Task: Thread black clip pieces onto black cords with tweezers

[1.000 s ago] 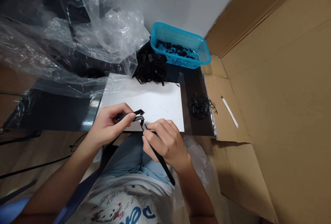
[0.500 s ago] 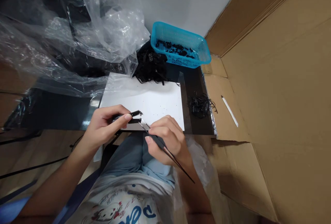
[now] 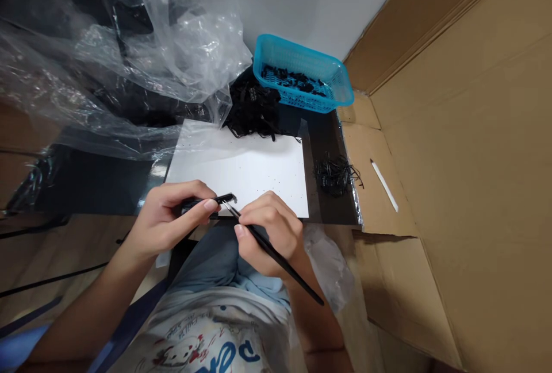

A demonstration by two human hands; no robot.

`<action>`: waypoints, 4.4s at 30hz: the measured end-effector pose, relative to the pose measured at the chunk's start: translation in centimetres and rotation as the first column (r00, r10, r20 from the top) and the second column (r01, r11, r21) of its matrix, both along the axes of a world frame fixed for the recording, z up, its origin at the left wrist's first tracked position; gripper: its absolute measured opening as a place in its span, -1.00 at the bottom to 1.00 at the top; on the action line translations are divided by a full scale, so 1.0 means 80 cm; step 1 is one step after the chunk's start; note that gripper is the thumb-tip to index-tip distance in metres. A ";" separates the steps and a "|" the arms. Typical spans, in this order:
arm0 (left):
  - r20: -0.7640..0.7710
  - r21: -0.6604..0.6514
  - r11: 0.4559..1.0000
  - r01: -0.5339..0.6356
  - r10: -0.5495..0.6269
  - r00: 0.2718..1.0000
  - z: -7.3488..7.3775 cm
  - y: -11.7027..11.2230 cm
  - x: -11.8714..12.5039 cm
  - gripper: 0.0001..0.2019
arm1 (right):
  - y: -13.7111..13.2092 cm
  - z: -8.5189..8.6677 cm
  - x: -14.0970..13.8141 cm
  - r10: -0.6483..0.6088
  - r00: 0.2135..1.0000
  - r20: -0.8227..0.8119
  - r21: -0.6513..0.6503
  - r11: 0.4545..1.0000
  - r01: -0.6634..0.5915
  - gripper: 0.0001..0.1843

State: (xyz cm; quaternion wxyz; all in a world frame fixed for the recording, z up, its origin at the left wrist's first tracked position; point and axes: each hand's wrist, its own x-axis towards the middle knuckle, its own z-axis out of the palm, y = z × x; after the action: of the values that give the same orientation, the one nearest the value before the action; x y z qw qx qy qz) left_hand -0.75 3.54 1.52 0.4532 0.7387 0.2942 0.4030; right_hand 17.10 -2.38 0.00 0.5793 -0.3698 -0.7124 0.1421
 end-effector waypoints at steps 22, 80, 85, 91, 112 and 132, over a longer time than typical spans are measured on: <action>-0.007 -0.056 0.992 0.110 -0.110 0.994 0.001 0.000 -0.006 -0.81 | 0.000 -0.009 -0.012 0.023 0.929 -0.369 -0.281 0.950 -0.135 -0.89; 0.386 -0.351 0.916 0.196 -0.049 0.921 -0.045 0.007 0.001 -0.89 | -0.012 -0.034 -0.023 -0.074 0.940 -0.334 -0.103 0.994 0.042 -0.81; 0.306 -0.213 0.971 0.108 -0.039 0.951 -0.036 0.003 0.001 -0.90 | -0.015 -0.022 -0.027 -0.075 0.975 -0.209 -0.072 0.996 0.061 -0.74; 0.247 -0.171 0.985 0.039 0.005 0.969 -0.023 -0.003 0.002 -0.94 | -0.015 -0.021 -0.027 -0.088 0.986 -0.139 -0.073 0.994 0.079 -0.76; 0.239 -0.193 0.981 -0.022 0.069 0.969 -0.022 -0.008 0.006 -0.93 | -0.013 -0.031 -0.040 -0.079 0.902 -0.424 -0.231 0.973 -0.024 -0.83; 0.494 -0.690 0.658 0.300 0.126 0.860 -0.031 -0.022 0.035 -0.91 | -0.002 -0.031 -0.068 -0.129 0.675 -0.726 -0.219 0.974 -0.049 -0.89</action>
State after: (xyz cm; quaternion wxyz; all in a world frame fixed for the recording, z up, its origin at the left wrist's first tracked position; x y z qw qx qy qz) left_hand 2.03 1.80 -0.96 0.7951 0.3691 0.2676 0.4000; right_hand 11.66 -2.54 -2.48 0.7750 -0.3586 -0.3902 0.3442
